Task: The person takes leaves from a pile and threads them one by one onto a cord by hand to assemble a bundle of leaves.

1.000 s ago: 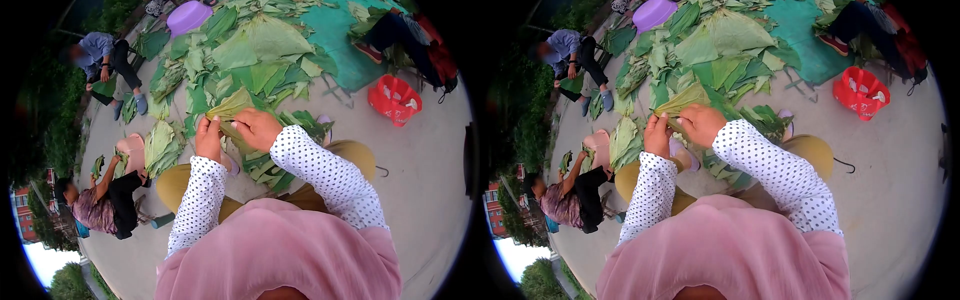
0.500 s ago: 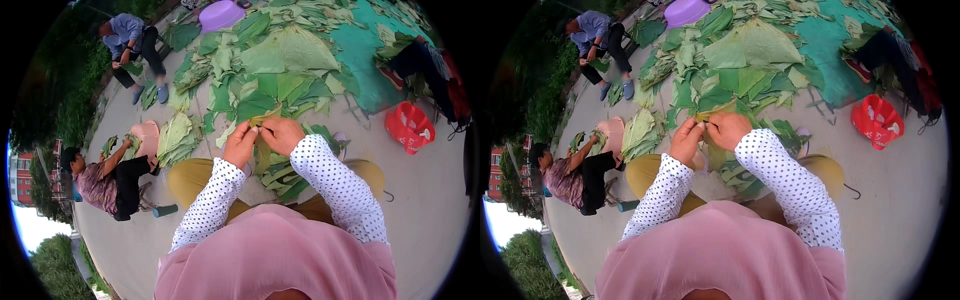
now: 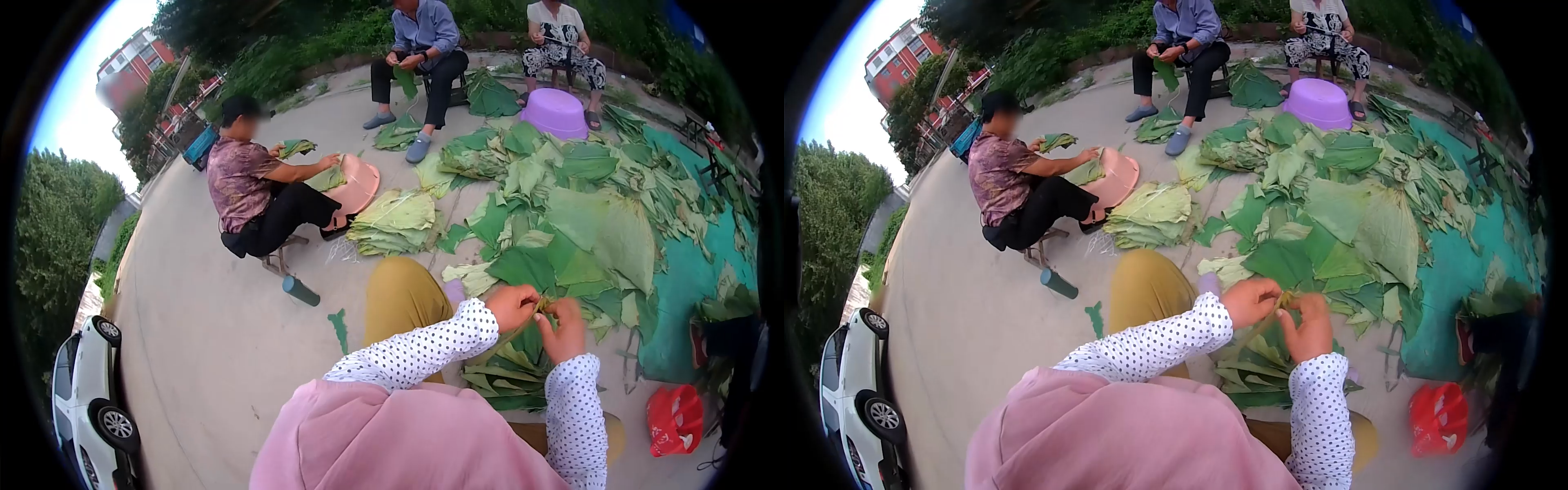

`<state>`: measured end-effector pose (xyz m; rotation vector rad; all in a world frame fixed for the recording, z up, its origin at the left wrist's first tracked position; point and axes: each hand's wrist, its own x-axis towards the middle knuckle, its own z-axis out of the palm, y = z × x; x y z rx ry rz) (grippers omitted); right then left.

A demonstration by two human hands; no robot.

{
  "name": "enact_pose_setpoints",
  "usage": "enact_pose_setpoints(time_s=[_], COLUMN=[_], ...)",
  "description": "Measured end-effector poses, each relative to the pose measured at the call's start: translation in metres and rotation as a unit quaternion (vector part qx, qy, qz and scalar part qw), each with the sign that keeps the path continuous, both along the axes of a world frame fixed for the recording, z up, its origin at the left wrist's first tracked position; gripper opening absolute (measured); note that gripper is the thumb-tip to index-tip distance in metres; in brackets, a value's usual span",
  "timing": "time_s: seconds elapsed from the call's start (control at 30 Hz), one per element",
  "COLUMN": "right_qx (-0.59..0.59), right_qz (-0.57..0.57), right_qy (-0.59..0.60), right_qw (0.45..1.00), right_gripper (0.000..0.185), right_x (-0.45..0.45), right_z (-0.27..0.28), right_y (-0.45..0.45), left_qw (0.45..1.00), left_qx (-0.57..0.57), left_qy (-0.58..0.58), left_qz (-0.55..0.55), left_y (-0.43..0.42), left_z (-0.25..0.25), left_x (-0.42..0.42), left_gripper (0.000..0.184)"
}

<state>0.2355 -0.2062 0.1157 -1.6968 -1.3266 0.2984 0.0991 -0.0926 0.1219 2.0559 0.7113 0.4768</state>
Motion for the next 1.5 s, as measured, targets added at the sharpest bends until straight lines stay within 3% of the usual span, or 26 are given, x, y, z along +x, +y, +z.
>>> enact_pose_setpoints(time_s=[0.03, 0.13, 0.17, 0.27, 0.4, 0.47, 0.5, 0.57, 0.6, 0.67, 0.8, 0.87, 0.93, 0.97, 1.03, 1.13, 1.23, 1.3, 1.37, 1.5], right_qx=[-0.015, 0.052, 0.063, 0.082, 0.044, -0.061, -0.061, -0.324, -0.323, -0.409, -0.44, -0.307, -0.109, -0.113, 0.021, -0.083, -0.113, -0.118, -0.098, -0.081], right_qz=[-0.003, 0.092, 0.106, 0.136, 0.15, 0.184, 0.187, 0.132, 0.135, 0.284, 0.28, 0.137, 0.113, 0.111, 0.128, 0.054, 0.024, 0.04, 0.064, 0.06], right_qy=[0.006, 0.033, 0.097, 0.135, 0.088, -0.033, -0.035, -0.041, -0.043, -0.182, -0.168, -0.06, 0.121, 0.123, 0.403, 0.452, 0.428, 0.468, 0.453, 0.363], right_qw=[1.0, 0.994, 0.988, 0.978, 0.984, 0.98, 0.98, 0.936, 0.936, 0.848, 0.836, 0.94, 0.98, 0.98, 0.906, 0.887, 0.896, 0.875, 0.884, 0.926], right_gripper=[0.047, 0.047, 0.04, 0.03, 0.023, 0.022, 0.022, 0.023, 0.023, 0.027, 0.031, 0.034, 0.026, 0.026, 0.017, 0.013, 0.011, 0.012, 0.012, 0.012], right_x=[-0.004, -0.002, -0.004, 0.002, 0.017, 0.026, 0.024, 0.019, 0.024, 0.042, 0.033, 0.025, 0.015, 0.008, -0.006, 0.0, 0.0, -0.002, -0.006, 0.0], right_z=[0.01, -0.013, -0.017, -0.025, -0.039, -0.062, -0.067, -0.08, -0.102, -0.154, -0.13, -0.099, -0.095, -0.088, -0.055, -0.034, -0.029, -0.017, -0.013, -0.006], right_y=[-0.002, 0.004, 0.005, 0.005, 0.001, -0.001, -0.004, -0.01, -0.014, -0.018, -0.021, -0.012, 0.0, 0.003, 0.006, -0.009, -0.018, -0.019, -0.018, -0.012], left_qw=[1.0, 0.997, 0.994, 0.988, 0.992, 0.993, 0.993, 0.994, 0.994, 0.994, 0.994, 0.995, 0.995, 0.996, 0.995, 0.993, 0.967, 0.954, 0.949, 0.96], left_qx=[0.011, 0.061, 0.096, 0.141, 0.12, 0.108, 0.107, 0.106, 0.107, 0.098, 0.096, 0.095, 0.093, 0.082, 0.06, 0.035, -0.241, -0.299, -0.289, -0.149], left_qy=[-0.003, 0.033, 0.038, 0.046, 0.045, 0.038, 0.037, 0.036, 0.036, 0.042, 0.043, 0.039, 0.036, 0.034, 0.017, -0.006, -0.034, 0.002, 0.096, 0.23], left_qz=[-0.006, -0.036, -0.039, -0.034, 0.004, 0.009, 0.012, 0.002, 0.006, -0.006, -0.01, -0.011, -0.016, -0.03, -0.076, -0.117, -0.068, 0.004, 0.083, 0.053], left_y=[0.0, -0.001, -0.002, 0.003, 0.003, 0.002, 0.0, 0.0, 0.0, -0.001, 0.005, 0.008, 0.008, 0.006, 0.007, 0.014, 0.035, 0.062, 0.089, 0.132], left_z=[0.001, 0.008, 0.012, 0.009, 0.012, 0.013, 0.014, 0.017, 0.022, 0.03, 0.025, 0.021, 0.017, 0.016, 0.014, 0.014, -0.03, -0.071, -0.115, -0.225], left_x=[-0.001, -0.001, -0.001, -0.003, -0.007, -0.008, -0.01, -0.013, -0.015, -0.021, -0.028, -0.027, -0.022, -0.017, -0.006, 0.005, 0.022, 0.031, 0.041, 0.067], left_gripper=[0.015, 0.015, 0.015, 0.014, 0.015, 0.014, 0.014, 0.013, 0.013, 0.013, 0.012, 0.012, 0.012, 0.012, 0.012, 0.012, 0.015, 0.018, 0.02, 0.027])
